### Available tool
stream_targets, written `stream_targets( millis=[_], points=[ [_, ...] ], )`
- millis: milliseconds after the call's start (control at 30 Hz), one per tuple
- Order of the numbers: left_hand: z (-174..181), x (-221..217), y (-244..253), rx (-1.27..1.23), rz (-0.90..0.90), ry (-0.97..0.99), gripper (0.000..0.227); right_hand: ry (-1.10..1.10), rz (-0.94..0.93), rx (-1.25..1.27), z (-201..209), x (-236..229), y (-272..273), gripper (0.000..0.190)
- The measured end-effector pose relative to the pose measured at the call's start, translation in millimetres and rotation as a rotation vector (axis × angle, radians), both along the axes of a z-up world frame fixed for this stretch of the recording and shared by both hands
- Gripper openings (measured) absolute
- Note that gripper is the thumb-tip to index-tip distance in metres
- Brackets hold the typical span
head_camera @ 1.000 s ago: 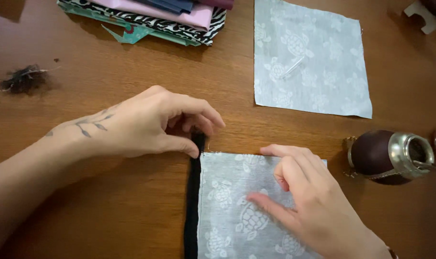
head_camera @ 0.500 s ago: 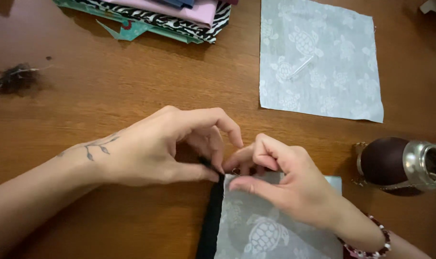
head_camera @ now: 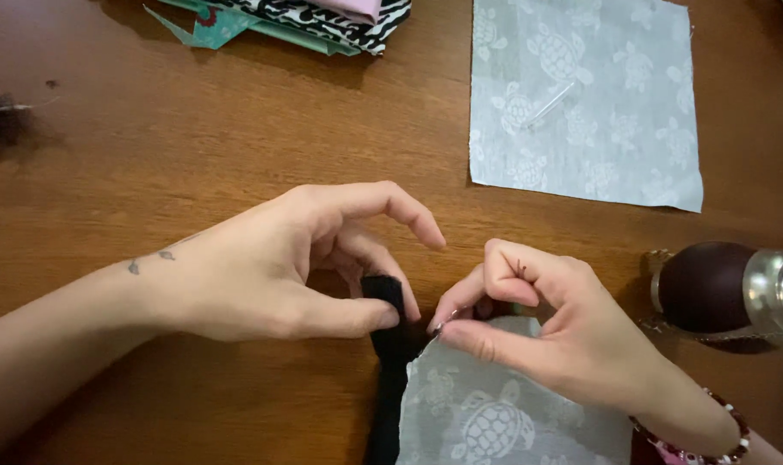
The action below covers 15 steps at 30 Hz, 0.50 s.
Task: Pinning a black fabric strip to a patterned piece of fabric on a wooden table
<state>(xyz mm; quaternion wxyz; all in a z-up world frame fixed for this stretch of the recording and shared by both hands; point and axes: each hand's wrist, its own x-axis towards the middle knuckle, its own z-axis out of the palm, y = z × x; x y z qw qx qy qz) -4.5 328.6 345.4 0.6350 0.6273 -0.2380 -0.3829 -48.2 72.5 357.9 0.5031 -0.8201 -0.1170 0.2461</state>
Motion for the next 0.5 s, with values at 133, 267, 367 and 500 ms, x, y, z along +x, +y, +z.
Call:
stream_targets(
  millis=[133, 267, 367, 500],
  points=[
    [4.3, -5.2, -3.4, 0.076, 0.023, 0.039, 0.044, 0.017, -0.017, 0.018, 1.6, -1.9, 0.2, 0.053],
    [3.9, -16.6, -10.5, 0.138, 0.065, -0.095, 0.058, -0.022, -0.060, 0.038, 2.8, -5.2, 1.4, 0.050],
    [-0.8, -25.9, -20.7, 0.098, 0.209, 0.006, 0.023, -0.060, -0.115, -0.022, 8.1, -10.6, 3.7, 0.051],
    [-6.9, -41.2, -27.5, 0.054, 0.309, -0.016, 0.016, -0.262, -0.109, -0.017, 6.9, -26.9, 2.0, 0.055]
  ],
)
